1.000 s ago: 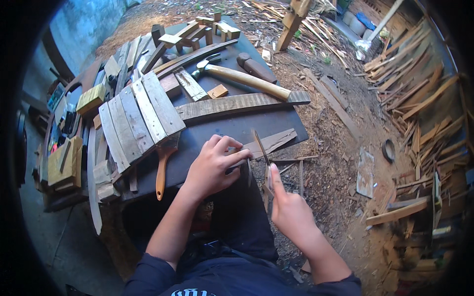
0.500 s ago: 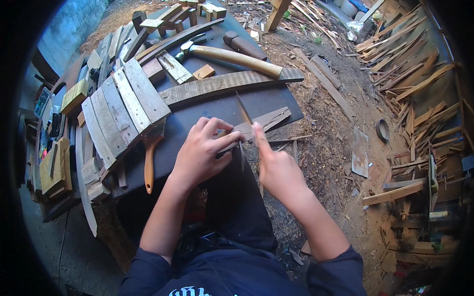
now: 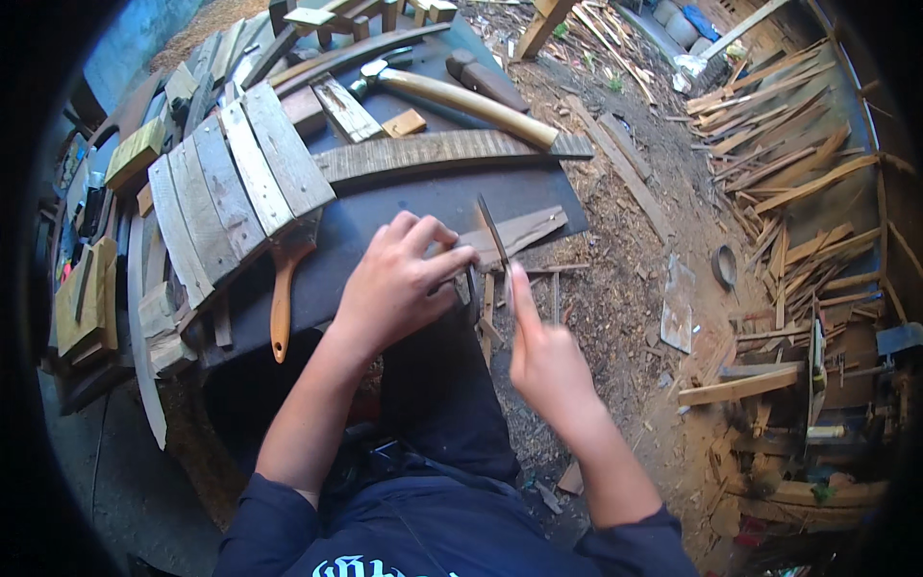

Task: The person is sharpening a tool using a small rectangular sharpening stone.

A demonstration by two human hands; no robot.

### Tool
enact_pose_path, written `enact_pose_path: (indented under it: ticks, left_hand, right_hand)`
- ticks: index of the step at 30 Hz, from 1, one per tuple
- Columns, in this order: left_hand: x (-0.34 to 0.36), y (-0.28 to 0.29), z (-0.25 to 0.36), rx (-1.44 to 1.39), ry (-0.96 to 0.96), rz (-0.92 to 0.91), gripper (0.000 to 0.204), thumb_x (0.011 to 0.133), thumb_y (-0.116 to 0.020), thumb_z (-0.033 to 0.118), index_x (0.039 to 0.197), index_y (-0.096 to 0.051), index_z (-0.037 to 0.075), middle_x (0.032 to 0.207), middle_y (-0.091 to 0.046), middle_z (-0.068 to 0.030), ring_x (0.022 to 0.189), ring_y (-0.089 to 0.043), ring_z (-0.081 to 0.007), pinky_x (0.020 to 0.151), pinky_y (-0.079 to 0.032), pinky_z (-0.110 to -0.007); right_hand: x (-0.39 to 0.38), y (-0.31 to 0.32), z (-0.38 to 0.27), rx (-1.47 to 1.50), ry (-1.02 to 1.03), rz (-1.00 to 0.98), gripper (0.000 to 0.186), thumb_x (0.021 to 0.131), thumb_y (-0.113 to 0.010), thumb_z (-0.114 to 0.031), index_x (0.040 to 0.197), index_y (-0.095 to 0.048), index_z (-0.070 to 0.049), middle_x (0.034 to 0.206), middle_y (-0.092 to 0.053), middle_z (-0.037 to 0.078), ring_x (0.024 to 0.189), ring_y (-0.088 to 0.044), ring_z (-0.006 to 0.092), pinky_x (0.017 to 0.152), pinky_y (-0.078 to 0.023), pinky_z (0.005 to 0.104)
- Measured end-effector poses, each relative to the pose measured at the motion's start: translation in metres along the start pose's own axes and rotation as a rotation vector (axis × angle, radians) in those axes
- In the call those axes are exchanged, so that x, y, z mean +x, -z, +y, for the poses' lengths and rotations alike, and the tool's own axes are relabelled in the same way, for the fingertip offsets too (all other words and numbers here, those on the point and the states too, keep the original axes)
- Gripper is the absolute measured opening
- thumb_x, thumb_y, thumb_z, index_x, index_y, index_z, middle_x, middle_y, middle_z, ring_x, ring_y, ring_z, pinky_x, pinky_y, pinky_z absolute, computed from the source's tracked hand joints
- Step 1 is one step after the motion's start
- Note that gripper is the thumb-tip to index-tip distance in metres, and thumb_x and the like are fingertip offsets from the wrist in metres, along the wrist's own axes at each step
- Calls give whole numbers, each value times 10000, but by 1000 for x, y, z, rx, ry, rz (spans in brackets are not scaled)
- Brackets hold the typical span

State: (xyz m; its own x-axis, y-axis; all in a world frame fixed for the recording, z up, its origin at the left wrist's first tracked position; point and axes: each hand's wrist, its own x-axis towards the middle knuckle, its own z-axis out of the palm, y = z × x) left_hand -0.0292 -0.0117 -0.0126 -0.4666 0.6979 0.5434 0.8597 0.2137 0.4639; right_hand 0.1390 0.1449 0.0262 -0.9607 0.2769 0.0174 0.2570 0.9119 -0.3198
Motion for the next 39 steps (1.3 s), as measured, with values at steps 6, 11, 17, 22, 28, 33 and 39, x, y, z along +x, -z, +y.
enact_pose_path:
  ticks: [6,11,17,22,28,33,39]
  left_hand:
    - [-11,1,-8,-7,-5,8,410,689,-774,99,1090,-739,176,1064,-629,-45,1015,-591,-265,874,-524,-406]
    - [-2,3,-3,-38,-33,9,416,686,-772,98,1096,-739,163,1052,-625,-54,996,-588,-268,874,-528,-404]
    - [-9,0,-4,-43,2,8,422,685,-776,96,1100,-748,168,1046,-621,-52,992,-591,-265,884,-532,-400]
    - [-5,1,-3,-36,-9,6,410,688,-770,87,1089,-739,166,1042,-624,-46,992,-592,-262,877,-531,-401]
    - [-10,0,-4,-13,7,16,406,693,-769,86,1090,-742,173,1059,-628,-42,991,-592,-264,888,-532,-401]
    - [-4,0,-4,-29,1,24,436,674,-778,78,1098,-747,176,1049,-632,-46,966,-595,-266,885,-538,-404]
    - [-2,-1,-4,-17,-4,9,430,665,-775,63,1080,-745,169,1052,-637,-54,961,-597,-274,860,-549,-398]
  right_hand:
    - [-4,-6,-13,-15,-16,-32,717,952,-512,-17,1622,-262,-72,668,-619,309,619,-667,467,589,-511,580]
    - [14,-5,-8,14,-11,3,682,958,-511,-25,1605,-295,-41,675,-626,302,626,-661,468,578,-500,582]
    - [-16,-10,-4,85,13,23,690,970,-501,-34,1617,-264,-58,775,-656,335,660,-671,484,608,-504,594]
    - [18,-6,-12,104,-28,6,672,981,-496,-41,1616,-279,-68,764,-648,345,682,-678,486,616,-512,589]
    - [-21,-12,-10,96,49,72,655,979,-515,-36,1598,-303,-42,671,-625,304,650,-675,471,577,-487,589]
    - [36,-11,-6,77,40,44,648,978,-524,-35,1590,-311,-32,668,-627,300,633,-668,466,561,-494,559]
    - [-10,-17,9,81,-1,41,710,960,-525,-25,1620,-265,-78,647,-628,283,624,-668,464,570,-495,580]
